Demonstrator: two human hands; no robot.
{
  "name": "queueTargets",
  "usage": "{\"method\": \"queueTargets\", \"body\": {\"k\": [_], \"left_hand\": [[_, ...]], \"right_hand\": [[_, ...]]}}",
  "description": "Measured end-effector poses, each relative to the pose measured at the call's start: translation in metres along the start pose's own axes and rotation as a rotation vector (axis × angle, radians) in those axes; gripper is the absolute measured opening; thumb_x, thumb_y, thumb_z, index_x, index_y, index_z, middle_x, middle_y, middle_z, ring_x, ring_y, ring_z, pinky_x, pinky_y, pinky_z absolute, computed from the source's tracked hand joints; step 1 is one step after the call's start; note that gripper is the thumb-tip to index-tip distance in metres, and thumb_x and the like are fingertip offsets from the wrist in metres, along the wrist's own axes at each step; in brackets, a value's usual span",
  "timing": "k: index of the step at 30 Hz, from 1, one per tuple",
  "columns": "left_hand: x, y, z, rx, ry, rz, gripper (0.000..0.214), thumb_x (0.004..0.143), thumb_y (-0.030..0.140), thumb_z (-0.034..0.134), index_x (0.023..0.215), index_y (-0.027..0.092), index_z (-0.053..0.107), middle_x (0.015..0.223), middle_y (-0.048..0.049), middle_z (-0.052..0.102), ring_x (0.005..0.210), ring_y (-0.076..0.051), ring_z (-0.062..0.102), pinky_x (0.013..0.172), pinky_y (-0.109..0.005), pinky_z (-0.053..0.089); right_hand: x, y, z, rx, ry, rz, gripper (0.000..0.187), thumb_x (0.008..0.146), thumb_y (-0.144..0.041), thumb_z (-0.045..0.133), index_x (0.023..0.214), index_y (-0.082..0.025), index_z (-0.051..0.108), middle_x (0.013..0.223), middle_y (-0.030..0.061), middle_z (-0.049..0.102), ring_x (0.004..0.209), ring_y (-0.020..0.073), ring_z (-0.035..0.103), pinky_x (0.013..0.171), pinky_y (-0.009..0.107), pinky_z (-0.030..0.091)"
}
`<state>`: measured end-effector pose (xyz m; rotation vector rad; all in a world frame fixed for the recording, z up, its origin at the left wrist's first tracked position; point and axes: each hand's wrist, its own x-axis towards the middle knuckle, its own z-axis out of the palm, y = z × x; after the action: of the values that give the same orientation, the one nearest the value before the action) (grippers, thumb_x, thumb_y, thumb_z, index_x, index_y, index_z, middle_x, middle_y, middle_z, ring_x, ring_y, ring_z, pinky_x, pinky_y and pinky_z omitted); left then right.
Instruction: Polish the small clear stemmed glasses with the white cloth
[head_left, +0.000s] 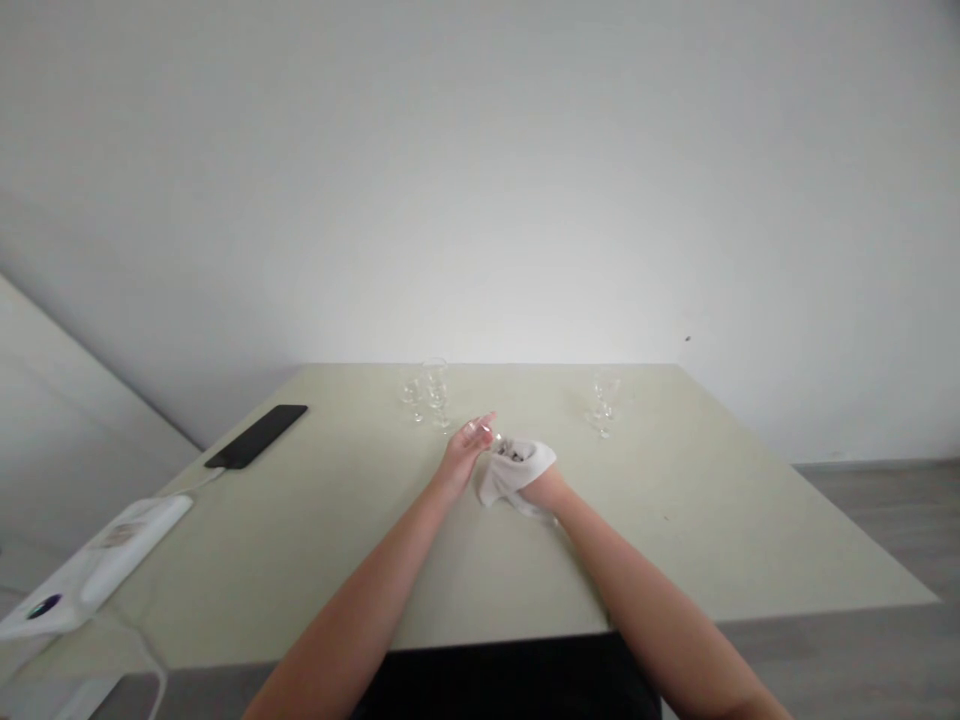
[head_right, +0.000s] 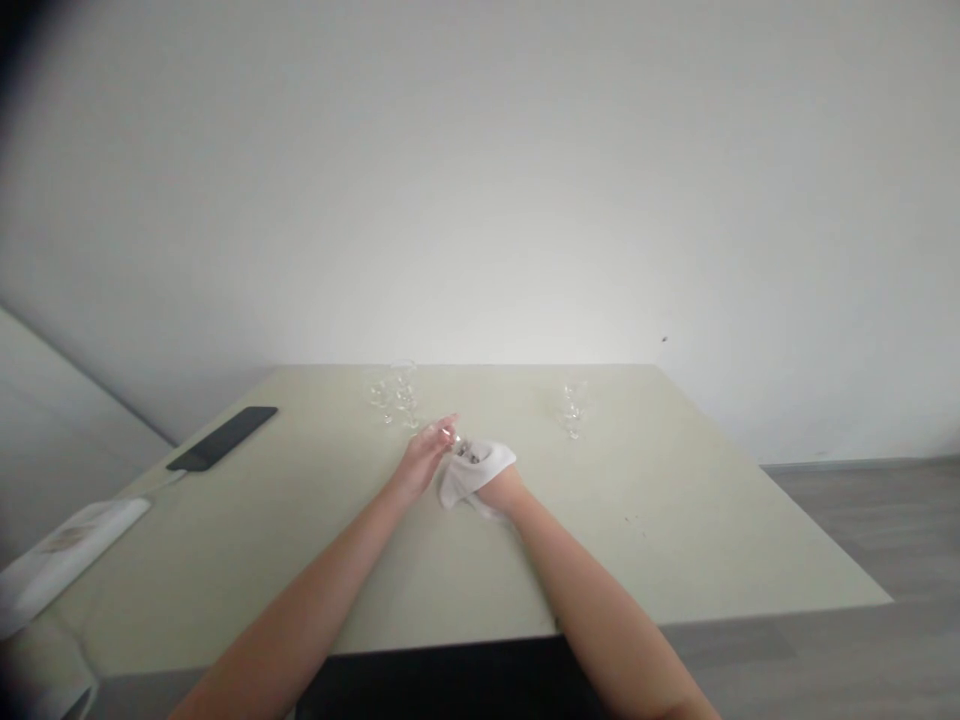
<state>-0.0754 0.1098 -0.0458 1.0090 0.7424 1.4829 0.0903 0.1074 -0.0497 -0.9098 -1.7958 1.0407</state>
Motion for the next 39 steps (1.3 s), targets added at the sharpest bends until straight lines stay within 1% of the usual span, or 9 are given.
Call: {"method": "queueTargets", "body": {"k": [4,10,16,21,25,29,32,36,39], "left_hand": [[-0.001,0.002,0.000,-0.122,-0.083,-0.088,0.054,0.068,0.045,0.082,0.112,0.017,0.066,0.107,-0.0078,0.070,0.091,-0.018,0.066,0.084,-0.031,0.049],[0.003,0.000,0.002,0.036,0.062,-0.011,0.045,0.066,0.036,0.084,0.103,0.017,0.067,0.096,-0.0018,0.069,0.081,-0.011,0.064,0.076,-0.024,0.048],[-0.001,0.011,0.000,-0.082,-0.087,-0.091,0.055,0.071,0.043,0.080,0.116,0.018,0.063,0.114,-0.0102,0.068,0.096,-0.019,0.066,0.086,-0.033,0.048],[0.002,0.006,-0.001,0.085,0.020,-0.030,0.056,0.066,0.037,0.084,0.114,0.017,0.065,0.100,-0.0041,0.069,0.084,-0.014,0.063,0.077,-0.026,0.048],[0.001,0.006,-0.003,-0.012,-0.070,-0.061,0.061,0.065,0.039,0.085,0.117,0.018,0.064,0.103,-0.0064,0.070,0.087,-0.016,0.066,0.082,-0.029,0.048],[-0.003,0.013,-0.002,-0.116,-0.203,-0.089,0.060,0.064,0.043,0.086,0.114,0.018,0.066,0.116,-0.0112,0.069,0.098,-0.020,0.067,0.089,-0.033,0.048],[-0.003,0.016,-0.001,-0.134,-0.229,-0.077,0.062,0.065,0.041,0.086,0.119,0.020,0.064,0.123,-0.0113,0.067,0.104,-0.021,0.066,0.094,-0.035,0.047],[0.002,0.015,-0.001,-0.136,-0.128,0.029,0.060,0.066,0.039,0.085,0.120,0.021,0.063,0.128,-0.0101,0.064,0.109,-0.021,0.064,0.101,-0.037,0.045],[0.005,0.014,-0.004,-0.147,-0.034,0.095,0.060,0.068,0.041,0.084,0.121,0.022,0.062,0.131,-0.0099,0.063,0.114,-0.022,0.063,0.104,-0.038,0.044]], "right_hand": [[-0.001,0.000,0.000,0.243,-0.084,0.099,0.032,0.080,-0.045,0.062,0.085,-0.013,0.069,0.081,0.0068,0.070,0.069,0.0183,0.060,0.065,0.030,0.049],[0.004,0.001,-0.002,-0.133,0.049,-0.048,0.022,0.076,-0.037,0.067,0.069,-0.016,0.065,0.071,0.0065,0.066,0.071,0.0197,0.057,0.072,0.032,0.046],[-0.001,0.001,0.000,0.256,-0.075,0.066,0.026,0.084,-0.038,0.057,0.084,-0.014,0.067,0.086,0.0089,0.071,0.074,0.0198,0.061,0.070,0.032,0.050],[0.005,0.001,0.000,-0.095,0.004,-0.050,0.016,0.079,-0.031,0.066,0.079,-0.015,0.070,0.075,0.0043,0.068,0.073,0.0183,0.058,0.074,0.029,0.047],[0.003,0.003,-0.006,0.133,-0.089,0.046,0.022,0.077,-0.035,0.068,0.080,-0.014,0.071,0.080,0.0071,0.071,0.073,0.0192,0.060,0.071,0.030,0.050],[-0.001,0.004,-0.009,0.388,-0.152,0.189,0.043,0.076,-0.055,0.065,0.090,-0.015,0.071,0.088,0.0101,0.072,0.073,0.0212,0.065,0.064,0.032,0.053],[0.003,0.006,-0.012,0.458,-0.084,0.201,0.041,0.072,-0.055,0.071,0.087,-0.016,0.072,0.090,0.0091,0.073,0.077,0.0217,0.066,0.072,0.034,0.054],[0.014,0.013,-0.022,0.206,0.187,0.025,0.031,0.077,-0.047,0.067,0.082,-0.017,0.072,0.095,0.0098,0.074,0.090,0.0239,0.065,0.089,0.039,0.050],[0.017,0.020,-0.023,0.293,0.237,0.140,0.035,0.076,-0.050,0.066,0.086,-0.017,0.070,0.095,0.0097,0.074,0.090,0.0252,0.067,0.082,0.038,0.053]]}}
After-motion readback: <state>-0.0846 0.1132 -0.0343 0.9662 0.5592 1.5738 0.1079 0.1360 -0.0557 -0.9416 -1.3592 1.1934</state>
